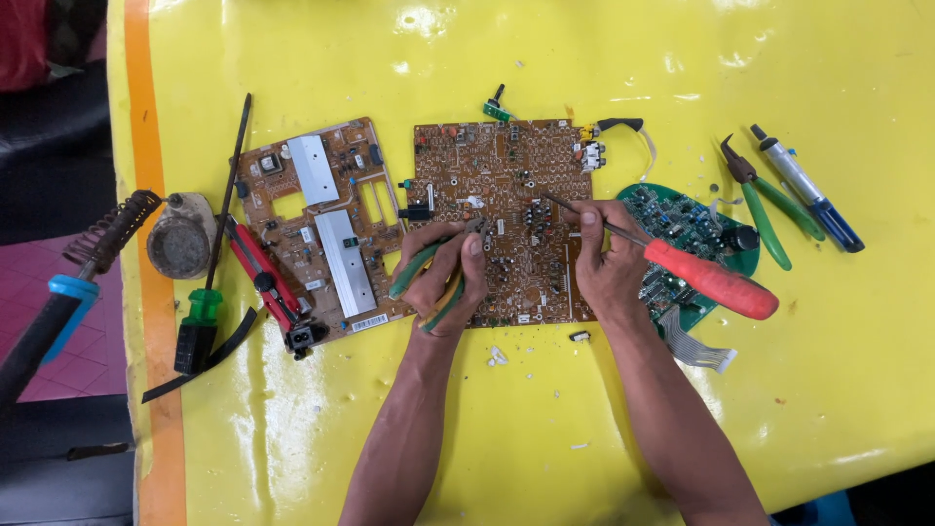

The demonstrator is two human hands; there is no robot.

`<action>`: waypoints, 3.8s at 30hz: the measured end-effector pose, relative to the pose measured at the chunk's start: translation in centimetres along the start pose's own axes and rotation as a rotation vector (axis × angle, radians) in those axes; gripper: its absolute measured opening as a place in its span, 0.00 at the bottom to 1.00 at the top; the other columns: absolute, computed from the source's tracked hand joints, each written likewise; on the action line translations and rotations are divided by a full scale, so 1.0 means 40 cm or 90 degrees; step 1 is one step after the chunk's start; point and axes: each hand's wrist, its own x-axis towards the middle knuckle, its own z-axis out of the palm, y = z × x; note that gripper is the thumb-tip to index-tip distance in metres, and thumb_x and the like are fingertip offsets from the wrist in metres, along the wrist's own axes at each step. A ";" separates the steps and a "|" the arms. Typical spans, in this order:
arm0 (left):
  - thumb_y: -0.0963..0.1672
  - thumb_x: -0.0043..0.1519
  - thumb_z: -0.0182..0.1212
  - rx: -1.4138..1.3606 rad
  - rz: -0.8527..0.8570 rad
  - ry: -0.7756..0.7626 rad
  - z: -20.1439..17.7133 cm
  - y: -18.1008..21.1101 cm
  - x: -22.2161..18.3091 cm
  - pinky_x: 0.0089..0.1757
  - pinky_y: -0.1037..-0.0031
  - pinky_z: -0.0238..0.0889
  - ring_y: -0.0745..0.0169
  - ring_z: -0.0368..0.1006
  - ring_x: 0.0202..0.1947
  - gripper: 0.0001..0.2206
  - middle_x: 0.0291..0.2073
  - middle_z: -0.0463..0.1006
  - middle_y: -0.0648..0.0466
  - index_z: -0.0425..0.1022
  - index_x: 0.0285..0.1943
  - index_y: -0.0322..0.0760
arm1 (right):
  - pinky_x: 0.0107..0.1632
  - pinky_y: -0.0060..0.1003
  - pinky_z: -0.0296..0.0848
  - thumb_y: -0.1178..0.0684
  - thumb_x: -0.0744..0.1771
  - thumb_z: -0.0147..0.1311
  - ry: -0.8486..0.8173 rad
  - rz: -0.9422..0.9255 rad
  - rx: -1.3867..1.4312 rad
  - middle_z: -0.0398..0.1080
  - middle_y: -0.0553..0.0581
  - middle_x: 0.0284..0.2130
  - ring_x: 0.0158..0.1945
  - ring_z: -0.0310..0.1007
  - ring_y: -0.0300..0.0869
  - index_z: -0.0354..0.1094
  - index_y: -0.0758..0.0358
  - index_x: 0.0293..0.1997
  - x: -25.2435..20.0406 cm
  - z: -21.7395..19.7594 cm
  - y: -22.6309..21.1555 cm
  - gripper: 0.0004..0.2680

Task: A person uses pliers and a screwdriver to remove or adjust components on a circuit board at a workbench.

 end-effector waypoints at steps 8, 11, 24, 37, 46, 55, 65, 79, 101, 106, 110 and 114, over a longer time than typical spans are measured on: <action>0.43 0.66 0.65 0.002 -0.011 -0.006 -0.004 -0.004 -0.004 0.27 0.73 0.76 0.56 0.81 0.27 0.10 0.35 0.79 0.52 0.83 0.30 0.38 | 0.41 0.41 0.77 0.53 0.76 0.40 0.012 0.008 0.033 0.80 0.60 0.33 0.35 0.82 0.49 0.72 0.65 0.42 -0.001 0.000 -0.011 0.12; 0.44 0.66 0.64 0.024 -0.007 -0.006 -0.007 -0.009 -0.006 0.28 0.74 0.77 0.57 0.81 0.28 0.10 0.35 0.79 0.54 0.83 0.31 0.39 | 0.41 0.41 0.77 0.53 0.76 0.41 0.012 0.016 0.034 0.79 0.60 0.32 0.36 0.83 0.49 0.72 0.65 0.42 0.003 -0.003 -0.019 0.12; 0.45 0.66 0.65 0.019 -0.010 -0.005 -0.013 -0.010 -0.015 0.30 0.73 0.79 0.57 0.82 0.28 0.10 0.37 0.79 0.53 0.84 0.32 0.40 | 0.35 0.35 0.74 0.53 0.76 0.40 0.025 0.020 0.015 0.79 0.58 0.30 0.33 0.82 0.45 0.73 0.64 0.42 0.000 -0.003 -0.025 0.13; 0.43 0.65 0.66 0.027 -0.030 -0.004 -0.001 -0.016 -0.018 0.29 0.72 0.78 0.56 0.81 0.28 0.08 0.37 0.79 0.53 0.84 0.33 0.38 | 0.35 0.36 0.75 0.52 0.76 0.41 0.027 0.019 0.008 0.78 0.56 0.28 0.32 0.81 0.46 0.74 0.63 0.41 -0.005 -0.001 -0.004 0.13; 0.42 0.65 0.67 0.008 -0.052 -0.003 -0.005 -0.004 -0.005 0.27 0.73 0.78 0.57 0.80 0.28 0.07 0.37 0.79 0.53 0.84 0.34 0.38 | 0.30 0.33 0.70 0.52 0.76 0.40 0.031 0.021 0.014 0.78 0.57 0.27 0.30 0.80 0.44 0.74 0.63 0.41 -0.005 -0.002 0.005 0.13; 0.42 0.65 0.68 0.006 -0.056 0.005 -0.005 -0.019 -0.018 0.29 0.73 0.78 0.56 0.81 0.29 0.07 0.37 0.79 0.54 0.84 0.33 0.39 | 0.28 0.31 0.69 0.52 0.76 0.40 0.034 0.019 0.004 0.78 0.59 0.27 0.29 0.80 0.45 0.73 0.64 0.40 0.001 -0.002 0.002 0.13; 0.43 0.65 0.67 0.016 -0.065 0.002 -0.004 -0.013 -0.027 0.32 0.72 0.79 0.57 0.81 0.31 0.07 0.38 0.78 0.54 0.84 0.33 0.39 | 0.29 0.32 0.73 0.53 0.75 0.41 0.047 0.003 0.002 0.79 0.59 0.29 0.30 0.81 0.46 0.73 0.64 0.39 0.003 0.000 -0.003 0.13; 0.43 0.67 0.66 0.018 -0.057 0.011 -0.007 -0.013 -0.026 0.32 0.72 0.78 0.58 0.81 0.32 0.08 0.39 0.78 0.55 0.84 0.34 0.40 | 0.30 0.33 0.74 0.54 0.75 0.42 0.056 0.001 0.010 0.78 0.60 0.30 0.30 0.81 0.46 0.72 0.64 0.37 -0.002 -0.004 -0.001 0.13; 0.42 0.68 0.64 -0.001 -0.029 -0.027 -0.016 -0.002 0.001 0.35 0.74 0.77 0.57 0.80 0.34 0.09 0.38 0.78 0.52 0.83 0.33 0.35 | 0.28 0.33 0.69 0.53 0.76 0.43 0.066 -0.027 -0.006 0.76 0.58 0.26 0.26 0.77 0.46 0.74 0.67 0.42 0.003 -0.006 0.037 0.12; 0.41 0.68 0.64 0.003 -0.037 -0.016 -0.017 -0.010 -0.004 0.34 0.74 0.76 0.57 0.80 0.33 0.09 0.37 0.78 0.52 0.83 0.33 0.35 | 0.26 0.31 0.67 0.52 0.76 0.43 0.048 -0.016 -0.018 0.77 0.53 0.25 0.25 0.76 0.41 0.75 0.62 0.41 0.005 -0.006 0.019 0.12; 0.42 0.68 0.63 -0.006 -0.022 -0.002 -0.009 -0.017 -0.007 0.35 0.74 0.76 0.58 0.79 0.34 0.09 0.38 0.78 0.54 0.83 0.34 0.37 | 0.27 0.30 0.65 0.53 0.76 0.43 0.048 -0.009 0.007 0.77 0.58 0.27 0.25 0.75 0.42 0.74 0.66 0.42 0.013 -0.006 0.007 0.12; 0.43 0.68 0.63 0.014 -0.010 0.013 -0.006 -0.029 -0.021 0.36 0.74 0.76 0.60 0.80 0.34 0.09 0.39 0.78 0.55 0.84 0.34 0.39 | 0.28 0.30 0.70 0.53 0.76 0.41 0.058 -0.022 0.010 0.78 0.59 0.27 0.27 0.77 0.43 0.73 0.67 0.42 0.015 -0.008 0.017 0.13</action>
